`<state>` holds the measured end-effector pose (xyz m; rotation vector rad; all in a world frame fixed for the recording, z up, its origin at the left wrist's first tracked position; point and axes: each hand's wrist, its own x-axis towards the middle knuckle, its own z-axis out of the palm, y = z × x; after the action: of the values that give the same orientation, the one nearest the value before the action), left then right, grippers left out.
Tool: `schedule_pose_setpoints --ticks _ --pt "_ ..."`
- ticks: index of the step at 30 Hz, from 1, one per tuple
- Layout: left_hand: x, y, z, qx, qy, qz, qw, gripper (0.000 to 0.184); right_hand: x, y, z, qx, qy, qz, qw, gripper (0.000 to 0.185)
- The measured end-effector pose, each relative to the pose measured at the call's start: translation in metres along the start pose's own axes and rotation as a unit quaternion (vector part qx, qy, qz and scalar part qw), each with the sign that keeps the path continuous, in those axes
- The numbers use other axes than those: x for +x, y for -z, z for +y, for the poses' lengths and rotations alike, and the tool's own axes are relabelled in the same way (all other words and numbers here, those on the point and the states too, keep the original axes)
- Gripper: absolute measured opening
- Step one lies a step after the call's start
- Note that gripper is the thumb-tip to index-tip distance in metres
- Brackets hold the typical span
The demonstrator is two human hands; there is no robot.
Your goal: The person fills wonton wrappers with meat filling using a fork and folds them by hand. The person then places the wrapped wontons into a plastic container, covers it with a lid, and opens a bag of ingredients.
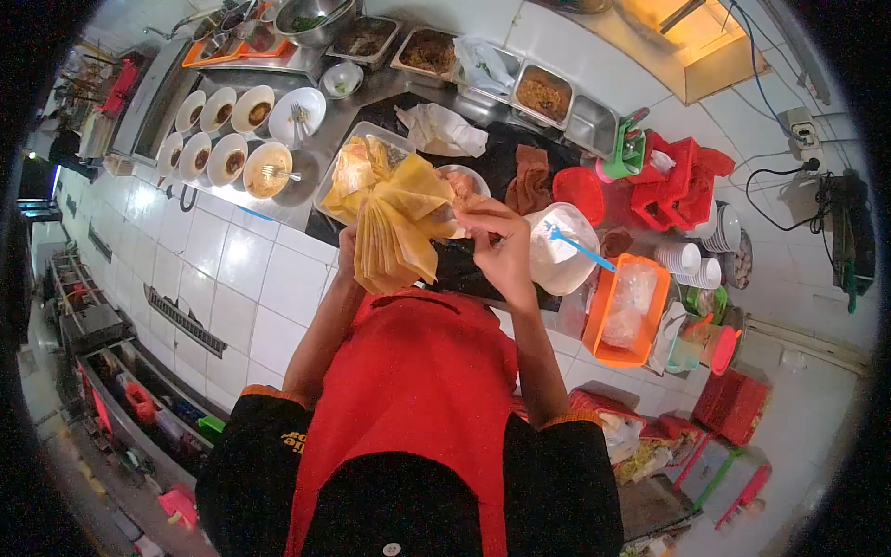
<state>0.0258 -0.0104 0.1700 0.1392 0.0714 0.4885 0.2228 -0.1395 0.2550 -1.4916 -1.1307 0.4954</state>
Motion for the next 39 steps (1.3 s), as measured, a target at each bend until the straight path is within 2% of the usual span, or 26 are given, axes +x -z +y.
schedule_pose_setpoints --ticks 2,4,6,9,10,12,13,14,15,17,19,20,21,22,24,25,26,28,29,30,31,33,34,36,39 --pt "0.002 0.003 0.002 -0.023 0.002 0.012 1.0 0.049 -0.002 -0.001 0.008 -0.013 0.002 0.011 1.0 0.039" --pt "0.002 0.002 0.002 -0.045 0.005 0.024 0.999 0.052 -0.003 0.008 0.006 -0.005 -0.041 0.0 0.999 0.037" --pt "0.0 -0.001 0.002 -0.004 -0.048 0.062 0.997 0.043 -0.004 0.027 0.001 -0.033 -0.063 -0.013 0.997 0.032" --pt "0.004 -0.006 0.01 0.07 -0.015 0.069 0.995 0.05 -0.002 0.041 -0.007 0.054 -0.169 -0.089 0.98 0.023" --pt "0.004 -0.009 0.007 0.07 -0.013 0.07 0.995 0.05 0.0 0.037 -0.006 0.054 -0.171 -0.087 0.98 0.023" --pt "0.005 -0.016 -0.005 0.245 0.031 0.167 0.955 0.047 0.009 0.019 -0.005 0.126 -0.138 -0.07 0.98 0.02" --pt "0.005 -0.02 -0.009 0.15 0.038 0.106 0.982 0.044 0.013 0.011 -0.006 0.106 -0.134 -0.076 0.982 0.019" --pt "0.006 -0.026 -0.01 0.15 0.04 0.106 0.982 0.044 0.012 0.005 -0.006 0.106 -0.135 -0.075 0.982 0.019" --pt "0.007 -0.036 -0.01 0.237 0.059 0.145 0.959 0.044 0.011 -0.001 -0.004 0.041 -0.119 -0.068 0.99 0.017" --pt "0.009 -0.032 -0.006 0.252 0.071 0.162 0.951 0.046 0.013 -0.011 -0.004 -0.06 -0.071 -0.041 0.995 0.013" --pt "0.011 -0.02 -0.006 0.231 0.042 0.167 0.958 0.046 0.01 -0.023 -0.024 -0.093 -0.076 -0.049 0.992 0.015" --pt "0.012 -0.011 -0.006 0.211 0.014 0.168 0.963 0.047 0.008 -0.03 -0.031 -0.126 -0.079 -0.054 0.987 0.016" --pt "0.01 0.032 -0.002 0.135 0.023 0.091 0.986 0.048 0.0 -0.042 -0.01 -0.097 0.024 -0.033 0.994 0.018" --pt "0.009 0.056 0.005 0.133 0.022 0.095 0.986 0.048 -0.003 -0.043 -0.013 -0.096 0.021 -0.036 0.995 0.018" --pt "0.002 0.083 0.01 -0.022 0.035 0.088 0.995 0.05 -0.008 -0.036 -0.028 0.024 -0.094 -0.181 0.979 0.027" --pt "-0.003 0.083 0.009 -0.003 0.011 0.166 0.986 0.05 -0.004 -0.026 -0.034 0.036 -0.188 -0.242 0.951 0.032" --pt "-0.008 0.088 0.009 -0.008 0.012 0.169 0.986 0.05 -0.007 -0.019 -0.019 0.035 -0.194 -0.244 0.95 0.032" --pt "-0.024 0.113 0.013 -0.001 0.05 0.145 0.988 0.054 -0.021 -0.009 0.039 0.082 -0.268 -0.125 0.952 0.026" --pt "-0.029 0.131 0.014 -0.03 0.088 0.12 0.988 0.053 -0.027 0.0 0.07 -0.059 -0.266 -0.124 0.954 0.026" --pt "-0.039 0.148 0.011 -0.035 0.087 0.123 0.988 0.053 -0.031 0.004 0.094 -0.198 -0.258 -0.12 0.938 0.025" --pt "-0.046 0.16 0.008 -0.053 0.074 0.112 0.99 0.054 -0.03 -0.003 0.103 -0.201 -0.26 -0.123 0.937 0.025" --pt "-0.053 0.172 0.002 -0.076 0.061 0.104 0.99 0.054 -0.031 -0.02 0.117 -0.344 -0.206 -0.089 0.912 0.023" --pt "-0.053 0.17 0.003 -0.098 0.058 0.118 0.987 0.054 -0.027 -0.03 0.12 -0.346 -0.208 -0.094 0.91 0.023" --pt "-0.056 0.166 0.004 -0.122 0.054 0.134 0.982 0.055 -0.023 -0.048 0.124 -0.454 -0.228 -0.055 0.859 0.02" --pt "-0.056 0.161 0.009 -0.084 0.021 0.101 0.991 0.056 -0.024 -0.043 0.123 -0.432 -0.225 -0.086 0.869 0.018"
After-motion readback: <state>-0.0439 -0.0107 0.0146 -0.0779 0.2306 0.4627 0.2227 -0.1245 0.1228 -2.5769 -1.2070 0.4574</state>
